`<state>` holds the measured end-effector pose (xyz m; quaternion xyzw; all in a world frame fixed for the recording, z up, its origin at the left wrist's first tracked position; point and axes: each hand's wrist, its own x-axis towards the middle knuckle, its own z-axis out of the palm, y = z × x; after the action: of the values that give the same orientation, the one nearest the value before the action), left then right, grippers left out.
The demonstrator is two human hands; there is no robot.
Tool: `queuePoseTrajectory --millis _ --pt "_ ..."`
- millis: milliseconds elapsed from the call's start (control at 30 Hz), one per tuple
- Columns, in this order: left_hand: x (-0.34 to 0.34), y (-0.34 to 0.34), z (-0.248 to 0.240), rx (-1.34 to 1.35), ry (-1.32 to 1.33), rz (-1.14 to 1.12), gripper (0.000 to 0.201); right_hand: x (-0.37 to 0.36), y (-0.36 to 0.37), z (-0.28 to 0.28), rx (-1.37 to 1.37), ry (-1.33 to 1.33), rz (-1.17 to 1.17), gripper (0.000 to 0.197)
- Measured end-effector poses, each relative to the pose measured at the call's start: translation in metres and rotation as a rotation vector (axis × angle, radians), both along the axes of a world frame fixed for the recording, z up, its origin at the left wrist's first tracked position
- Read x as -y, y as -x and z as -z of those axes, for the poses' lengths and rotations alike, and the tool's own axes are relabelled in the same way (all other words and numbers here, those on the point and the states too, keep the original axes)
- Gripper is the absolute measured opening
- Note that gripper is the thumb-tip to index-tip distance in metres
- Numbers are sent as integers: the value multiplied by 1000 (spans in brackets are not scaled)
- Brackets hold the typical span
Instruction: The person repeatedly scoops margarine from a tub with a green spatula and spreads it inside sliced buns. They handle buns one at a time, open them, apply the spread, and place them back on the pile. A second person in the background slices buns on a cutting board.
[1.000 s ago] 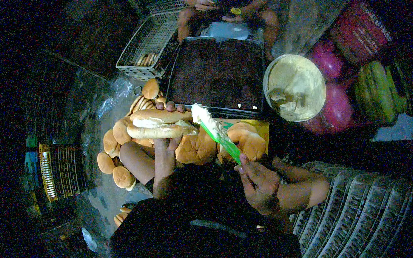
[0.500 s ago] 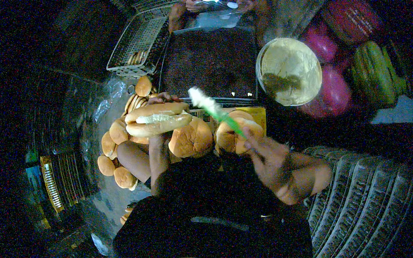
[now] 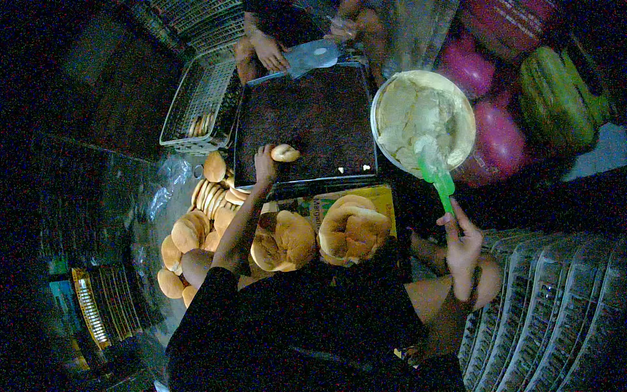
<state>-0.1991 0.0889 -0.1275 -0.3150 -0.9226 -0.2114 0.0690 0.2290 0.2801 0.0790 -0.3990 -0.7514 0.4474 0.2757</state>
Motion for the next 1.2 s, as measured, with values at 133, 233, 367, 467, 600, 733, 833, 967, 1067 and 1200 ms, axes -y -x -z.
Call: queuePoseTrajectory --millis 133,233,367,467,600,733,833,967,1067,1200 --pt "-42 -16 4 -165 416 -39 24 -3 0 6 31 -51 6 32" --pt "-77 -26 8 -399 824 49 22 -1 2 5 29 -40 -31 32" --pt "-101 -44 13 -893 1461 92 33 0 -2 3 81 -15 -46 31" --pt "-104 -48 2 -760 1268 132 31 0 -8 3 58 -8 -24 31" --pt "-84 -26 -16 -168 690 135 32 0 -15 3 47 45 16 32" --pt "-42 -8 -4 80 281 206 35 -1 -15 3 21 19 7 31" --pt "-27 6 9 499 -194 303 37 -1 -14 2 71 18 -32 32" --pt "-49 54 -24 454 -363 329 63 1 -12 2 118 46 -12 33" --pt "-63 61 -76 248 -235 119 85 1 -8 8 122 12 -38 34" --pt "-30 -21 -133 236 -280 369 75 -5 -2 25 101 96 61 35"
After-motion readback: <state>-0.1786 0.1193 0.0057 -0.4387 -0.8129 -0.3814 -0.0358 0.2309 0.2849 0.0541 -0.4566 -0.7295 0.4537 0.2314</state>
